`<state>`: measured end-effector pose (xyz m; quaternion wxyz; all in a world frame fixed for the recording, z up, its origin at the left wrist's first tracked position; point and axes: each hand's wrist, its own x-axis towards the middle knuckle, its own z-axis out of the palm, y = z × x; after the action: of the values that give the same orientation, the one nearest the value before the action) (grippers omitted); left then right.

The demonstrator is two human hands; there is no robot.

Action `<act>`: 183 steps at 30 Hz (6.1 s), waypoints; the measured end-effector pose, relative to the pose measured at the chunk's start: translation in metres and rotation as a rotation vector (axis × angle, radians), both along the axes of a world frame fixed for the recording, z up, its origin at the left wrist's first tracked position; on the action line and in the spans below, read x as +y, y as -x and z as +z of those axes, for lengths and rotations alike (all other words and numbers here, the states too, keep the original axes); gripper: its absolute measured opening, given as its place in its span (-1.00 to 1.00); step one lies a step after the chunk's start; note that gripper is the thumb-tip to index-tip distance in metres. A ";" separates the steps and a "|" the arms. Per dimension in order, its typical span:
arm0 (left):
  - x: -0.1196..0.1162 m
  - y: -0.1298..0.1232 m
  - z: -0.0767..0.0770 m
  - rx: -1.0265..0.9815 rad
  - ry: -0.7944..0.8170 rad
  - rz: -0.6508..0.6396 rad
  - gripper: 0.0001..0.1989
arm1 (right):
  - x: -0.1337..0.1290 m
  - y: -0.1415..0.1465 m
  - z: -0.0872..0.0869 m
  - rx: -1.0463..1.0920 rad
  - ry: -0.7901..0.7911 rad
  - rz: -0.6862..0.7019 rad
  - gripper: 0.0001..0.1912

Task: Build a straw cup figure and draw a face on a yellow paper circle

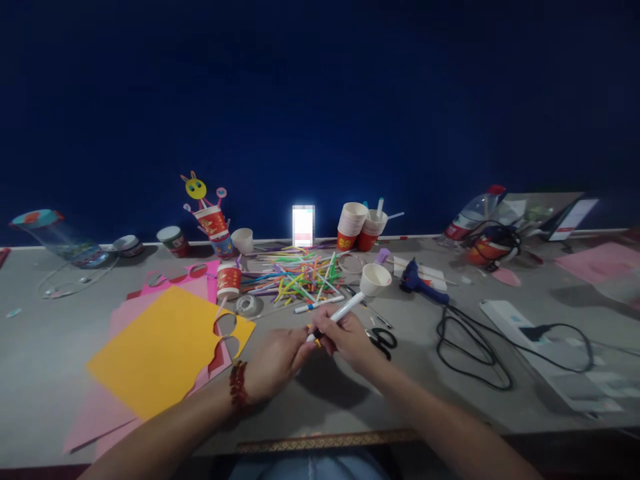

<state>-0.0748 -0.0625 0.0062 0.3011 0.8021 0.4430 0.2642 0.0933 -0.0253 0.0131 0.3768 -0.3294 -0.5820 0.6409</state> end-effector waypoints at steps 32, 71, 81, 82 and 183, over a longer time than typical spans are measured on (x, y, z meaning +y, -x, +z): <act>-0.004 0.025 -0.054 0.335 -0.398 -0.223 -0.81 | 0.019 -0.023 -0.069 -0.337 -0.334 -0.215 -0.84; -0.002 0.024 -0.054 0.330 -0.490 -0.200 -0.79 | 0.021 -0.022 -0.066 -0.393 -0.401 -0.129 -0.87; -0.002 0.024 -0.054 0.340 -0.482 -0.197 -0.78 | 0.020 -0.021 -0.067 -0.399 -0.406 -0.138 -0.85; -0.002 0.024 -0.054 0.339 -0.484 -0.196 -0.78 | 0.020 -0.021 -0.066 -0.399 -0.405 -0.141 -0.85; -0.004 0.024 -0.056 0.352 -0.470 -0.190 -0.81 | 0.020 -0.023 -0.071 -0.399 -0.428 -0.194 -0.83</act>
<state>-0.0989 -0.0662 -0.0499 0.0493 0.9211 0.3379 0.1870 0.1166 -0.0058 -0.0584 0.3756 -0.4160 -0.7319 0.3875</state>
